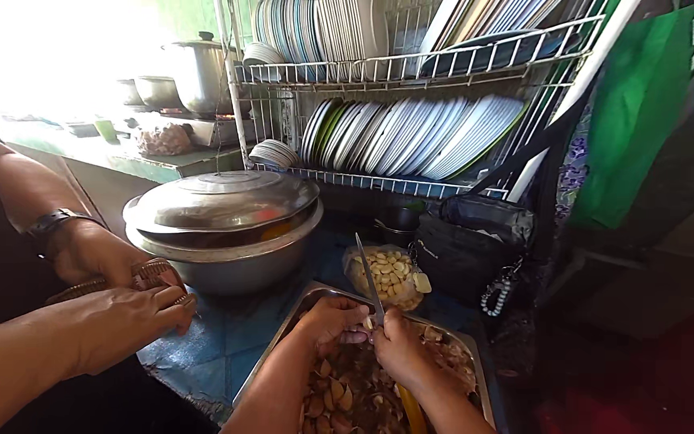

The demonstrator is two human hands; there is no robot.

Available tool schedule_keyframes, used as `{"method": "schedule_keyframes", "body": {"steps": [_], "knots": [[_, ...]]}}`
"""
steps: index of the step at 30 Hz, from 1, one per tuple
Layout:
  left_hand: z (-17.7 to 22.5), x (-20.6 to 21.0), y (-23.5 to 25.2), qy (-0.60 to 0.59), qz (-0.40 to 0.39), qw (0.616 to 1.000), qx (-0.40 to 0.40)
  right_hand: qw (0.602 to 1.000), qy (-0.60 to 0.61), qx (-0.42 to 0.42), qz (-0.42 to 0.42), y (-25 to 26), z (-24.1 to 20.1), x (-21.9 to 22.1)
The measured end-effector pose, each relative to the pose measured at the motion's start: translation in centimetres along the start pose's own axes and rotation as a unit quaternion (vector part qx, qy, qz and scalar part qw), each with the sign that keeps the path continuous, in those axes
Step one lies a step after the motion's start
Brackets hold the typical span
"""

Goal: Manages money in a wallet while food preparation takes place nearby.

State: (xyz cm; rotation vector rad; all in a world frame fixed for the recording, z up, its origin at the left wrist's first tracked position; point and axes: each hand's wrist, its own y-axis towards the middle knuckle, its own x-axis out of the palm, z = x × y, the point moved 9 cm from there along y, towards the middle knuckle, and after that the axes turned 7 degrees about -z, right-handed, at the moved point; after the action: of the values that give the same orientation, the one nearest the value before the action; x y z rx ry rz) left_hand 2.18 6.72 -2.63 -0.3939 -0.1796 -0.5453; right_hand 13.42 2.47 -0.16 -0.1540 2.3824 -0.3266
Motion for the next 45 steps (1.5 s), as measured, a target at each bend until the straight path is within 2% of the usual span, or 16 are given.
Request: {"method": "schedule_keyframes", "body": {"steps": [5,11,15,23,30,35,38,45], "knots": [[0.1,0.4,0.1,0.068,-0.030,0.997,0.014,1.000,0.006,0.004,-0.009,0.2,0.3,0.1],[0.0,0.7,-0.1,0.071,-0.037,0.997,-0.015,0.999,0.024,0.026,0.004,0.5,1.1,-0.3],[0.1,0.8,0.0,0.072,-0.049,0.996,-0.005,0.999,0.020,0.043,0.013,0.4,1.2,-0.6],[1.1,-0.3,-0.1,0.072,0.020,0.995,0.059,0.998,0.045,0.043,0.026,0.3,1.4,-1.0],[1.2,-1.6,0.3,0.037,0.075,0.992,0.097,0.990,0.069,0.024,-0.118,0.3,1.0,1.9],[0.4,-0.7,0.6,0.042,0.058,0.996,0.046,0.993,0.096,0.035,-0.062,0.6,1.6,0.8],[0.2,-0.7,0.7,0.043,0.053,0.997,0.045,0.993,0.109,0.035,-0.022,0.7,1.7,0.0],[0.5,-0.4,0.5,0.074,0.053,0.994,0.052,0.996,0.087,-0.015,-0.019,0.7,0.9,-0.1]]}}
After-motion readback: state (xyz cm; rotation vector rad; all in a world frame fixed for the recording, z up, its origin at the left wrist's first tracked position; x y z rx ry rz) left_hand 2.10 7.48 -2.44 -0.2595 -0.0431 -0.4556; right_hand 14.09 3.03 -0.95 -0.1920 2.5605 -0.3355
